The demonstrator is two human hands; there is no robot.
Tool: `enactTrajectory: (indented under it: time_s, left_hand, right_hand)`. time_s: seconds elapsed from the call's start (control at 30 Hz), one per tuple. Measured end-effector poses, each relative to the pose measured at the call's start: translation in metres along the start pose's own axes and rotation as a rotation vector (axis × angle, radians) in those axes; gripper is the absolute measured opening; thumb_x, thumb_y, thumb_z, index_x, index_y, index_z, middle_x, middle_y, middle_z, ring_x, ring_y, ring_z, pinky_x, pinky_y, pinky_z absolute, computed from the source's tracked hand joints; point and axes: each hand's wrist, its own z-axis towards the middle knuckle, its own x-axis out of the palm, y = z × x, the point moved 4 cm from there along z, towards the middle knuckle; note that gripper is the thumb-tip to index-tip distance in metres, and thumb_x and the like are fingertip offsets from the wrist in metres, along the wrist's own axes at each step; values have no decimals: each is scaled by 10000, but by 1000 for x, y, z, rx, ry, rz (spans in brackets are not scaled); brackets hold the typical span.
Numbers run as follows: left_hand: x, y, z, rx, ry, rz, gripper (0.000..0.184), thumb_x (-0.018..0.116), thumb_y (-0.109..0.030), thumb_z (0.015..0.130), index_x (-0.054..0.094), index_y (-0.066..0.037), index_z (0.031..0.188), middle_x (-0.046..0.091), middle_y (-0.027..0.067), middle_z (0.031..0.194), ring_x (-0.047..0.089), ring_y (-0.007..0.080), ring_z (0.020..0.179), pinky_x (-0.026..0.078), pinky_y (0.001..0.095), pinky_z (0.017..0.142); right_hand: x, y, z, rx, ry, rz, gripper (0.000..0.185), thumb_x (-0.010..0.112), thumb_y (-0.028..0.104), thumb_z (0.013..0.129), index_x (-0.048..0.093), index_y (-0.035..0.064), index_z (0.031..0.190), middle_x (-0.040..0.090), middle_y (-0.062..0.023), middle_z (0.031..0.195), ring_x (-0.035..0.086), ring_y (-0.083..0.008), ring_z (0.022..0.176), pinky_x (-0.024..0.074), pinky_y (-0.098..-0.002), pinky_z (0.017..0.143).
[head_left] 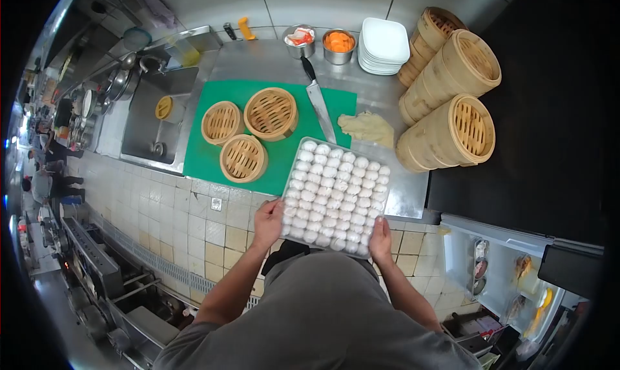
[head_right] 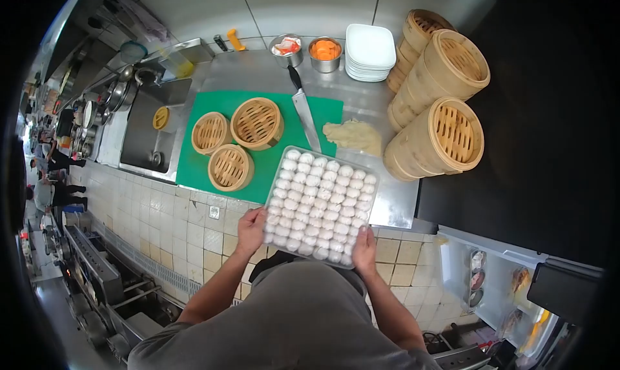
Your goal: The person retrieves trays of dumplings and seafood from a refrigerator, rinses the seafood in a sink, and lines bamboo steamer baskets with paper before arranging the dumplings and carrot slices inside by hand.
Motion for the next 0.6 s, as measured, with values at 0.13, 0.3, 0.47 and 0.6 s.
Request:
enactTrajectory:
  time_s: [0.13, 0.3, 0.47, 0.6]
  left_hand:
    - [-20, -8, -6, 97, 3, 123, 229, 633, -114, 1020, 764, 17, 1155, 641, 124, 836, 607, 222, 794, 492, 346, 741]
    - [-31, 20, -29, 103, 2, 92, 241, 608, -109, 1032, 752, 40, 1156, 647, 125, 857, 606, 216, 809, 496, 347, 755]
    - [-29, 34, -32, 112, -8, 61, 230, 610, -104, 1036, 745, 52, 1138, 672, 131, 917, 626, 204, 843, 501, 328, 776]
    - [-7, 36, -4, 80, -120, -20, 223, 632, -117, 1030, 747, 47, 1125, 706, 140, 926, 660, 211, 892, 518, 331, 834]
  right_hand:
    - [15, 18, -36, 10, 58, 77, 523, 456, 363, 1140, 554, -95, 1374, 673, -162, 1260, 597, -205, 1135, 482, -330, 1010]
    - [26, 42, -66, 49, 102, 324, 472, 450, 318, 1144, 563, -95, 1345, 672, -139, 1220, 586, -185, 1109, 480, -315, 990]
    - [22, 26, -64, 3, 50, 118, 430, 443, 284, 1145, 590, -89, 1301, 681, -125, 1194, 585, -166, 1094, 479, -310, 978]
    - [23, 42, -17, -96, -16, 24, 416, 469, 275, 1126, 597, -77, 1306, 706, -159, 1146, 627, -199, 1062, 502, -343, 954]
